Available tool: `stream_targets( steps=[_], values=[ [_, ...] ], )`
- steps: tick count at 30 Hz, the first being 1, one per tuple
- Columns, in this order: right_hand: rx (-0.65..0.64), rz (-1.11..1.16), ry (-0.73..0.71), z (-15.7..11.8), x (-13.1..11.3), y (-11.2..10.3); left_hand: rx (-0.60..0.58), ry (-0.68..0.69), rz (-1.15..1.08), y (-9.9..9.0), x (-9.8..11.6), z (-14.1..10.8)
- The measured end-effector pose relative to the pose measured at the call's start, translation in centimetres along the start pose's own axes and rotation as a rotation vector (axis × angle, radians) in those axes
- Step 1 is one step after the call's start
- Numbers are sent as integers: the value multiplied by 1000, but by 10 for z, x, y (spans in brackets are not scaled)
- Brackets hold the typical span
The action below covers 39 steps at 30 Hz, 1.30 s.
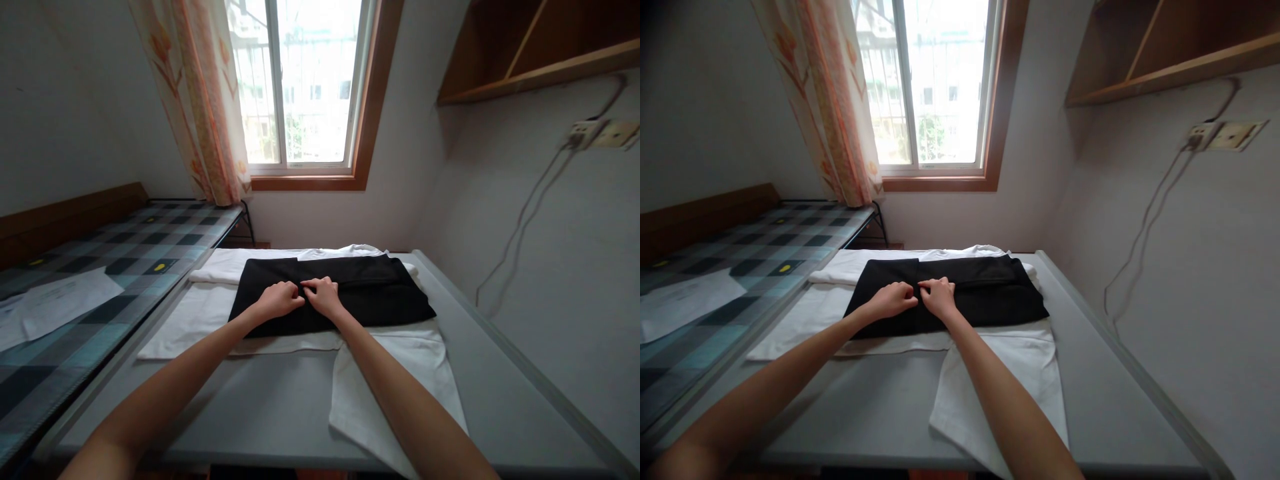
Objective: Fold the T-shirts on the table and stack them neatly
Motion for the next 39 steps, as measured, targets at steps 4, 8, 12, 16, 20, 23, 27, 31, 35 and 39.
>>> stream_targets(
  steps=[4, 8, 12, 16, 20, 23, 27, 31, 35, 39],
  values=[
    [3, 37, 3, 1, -1, 0, 6, -6, -28, 3, -1, 0],
    [33, 157, 36, 2, 1, -5, -33, 28, -32, 11, 0, 1],
    [51, 279, 50, 3, 6, -7, -21, 98, -133, 10, -3, 5],
    [164, 401, 31, 6, 12, -16, 296, 224, -111, -16, -5, 11],
    [282, 398, 15, 11, 24, -35, 374, 414, 4, -6, 2, 19],
    [332, 205, 73, 12, 44, -51, 253, 450, 107, 21, 2, 27],
    [282, -225, 38, 5, 75, -59, 200, 419, 180, 37, -1, 30],
    [208, -506, -8, -6, 113, -67, 213, 413, 169, 36, -2, 29],
    [304, -572, 110, -12, 146, -108, 230, 402, 132, 35, -4, 29],
    [416, -491, 418, -13, 187, -157, 243, 378, 109, 34, -5, 29]
  ],
)
Point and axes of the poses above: each hand's wrist, its own z-axis towards the middle knuckle, its own y-axis out of the palm, x = y × z, the point moved 8 cm from there along z, towards the middle knuckle, and after that the axes turned 10 degrees about y, right-handed, at the moved point
